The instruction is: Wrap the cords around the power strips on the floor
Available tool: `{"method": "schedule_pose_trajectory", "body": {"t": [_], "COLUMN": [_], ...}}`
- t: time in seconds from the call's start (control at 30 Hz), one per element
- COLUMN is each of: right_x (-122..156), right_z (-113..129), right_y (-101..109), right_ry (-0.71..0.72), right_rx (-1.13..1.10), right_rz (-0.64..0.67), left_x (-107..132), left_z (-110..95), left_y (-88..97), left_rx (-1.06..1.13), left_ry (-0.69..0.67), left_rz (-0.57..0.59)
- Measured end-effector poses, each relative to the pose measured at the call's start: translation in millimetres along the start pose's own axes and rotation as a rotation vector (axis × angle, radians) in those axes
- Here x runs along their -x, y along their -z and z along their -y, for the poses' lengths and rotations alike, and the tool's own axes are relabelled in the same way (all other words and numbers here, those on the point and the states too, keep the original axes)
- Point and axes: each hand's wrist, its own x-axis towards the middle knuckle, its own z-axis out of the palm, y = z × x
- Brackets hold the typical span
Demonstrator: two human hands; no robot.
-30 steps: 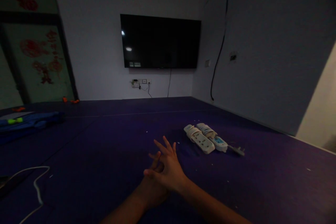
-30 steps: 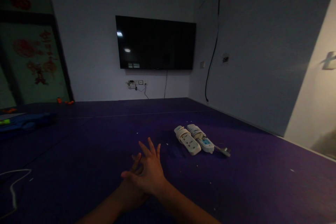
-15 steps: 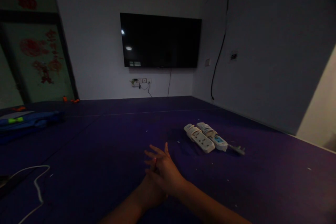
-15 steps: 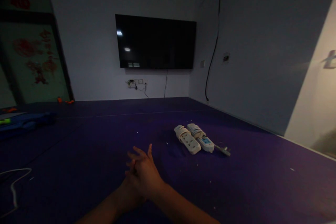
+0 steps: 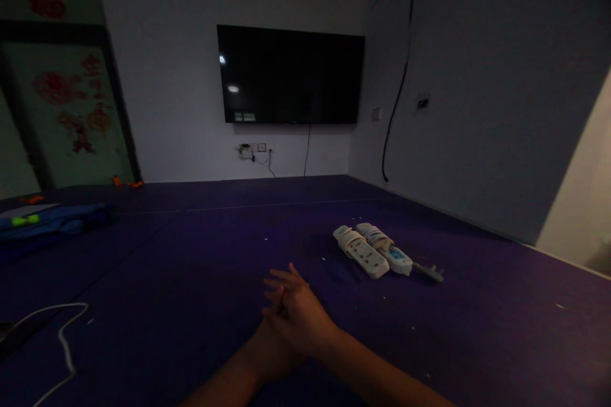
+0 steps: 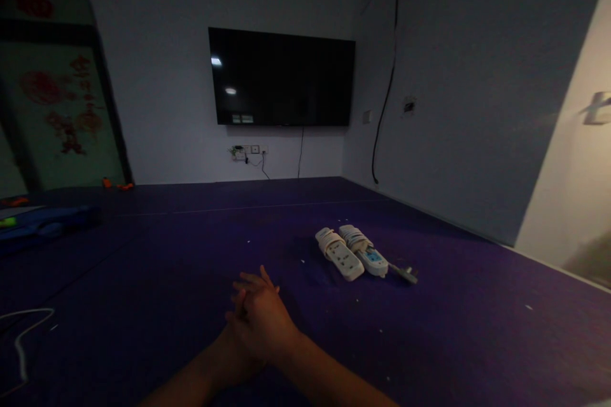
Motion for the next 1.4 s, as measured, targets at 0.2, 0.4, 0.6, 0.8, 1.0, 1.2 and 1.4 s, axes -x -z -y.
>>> {"method": "schedule_pose_trajectory", "body": {"t": [0.2,0.4,0.6,0.8,1.0,1.2,1.4], "right_x": [1.5,5.1,9.2,7.4,9.4,9.8,9.3], "right_z": [-4.7,-4.4,-22.6,-41.3,-43.0,-44.2,-44.6], "right_y": [-7.5,-0.2,9.9,2.2,-4.1,-4.4,-2.4], "right_ry": [-0.026,0.019,0.08,0.049,0.108,0.117,0.101], "right_rx": [-0.001,0.097,0.309,0.333,0.299,0.287,0.29], "right_rz": [-0.034,-0.114,-0.358,-0.482,-0.427,-0.397,-0.382], "left_x": [-3.5,-8.3,-16.4,-15.5,-9.2,-7.7,-7.5], "left_z": [2.3,11.2,18.1,14.5,16.8,17.0,16.2], "left_y": [2.0,12.0,22.3,16.3,3.8,5.8,5.1], "left_rx": [-0.031,0.093,0.123,0.204,0.206,0.278,0.312], "left_ry": [0.006,0.026,0.487,0.656,0.634,0.65,0.649], "left_rz": [-0.014,0.013,-0.141,-0.218,-0.157,-0.111,-0.079]}}
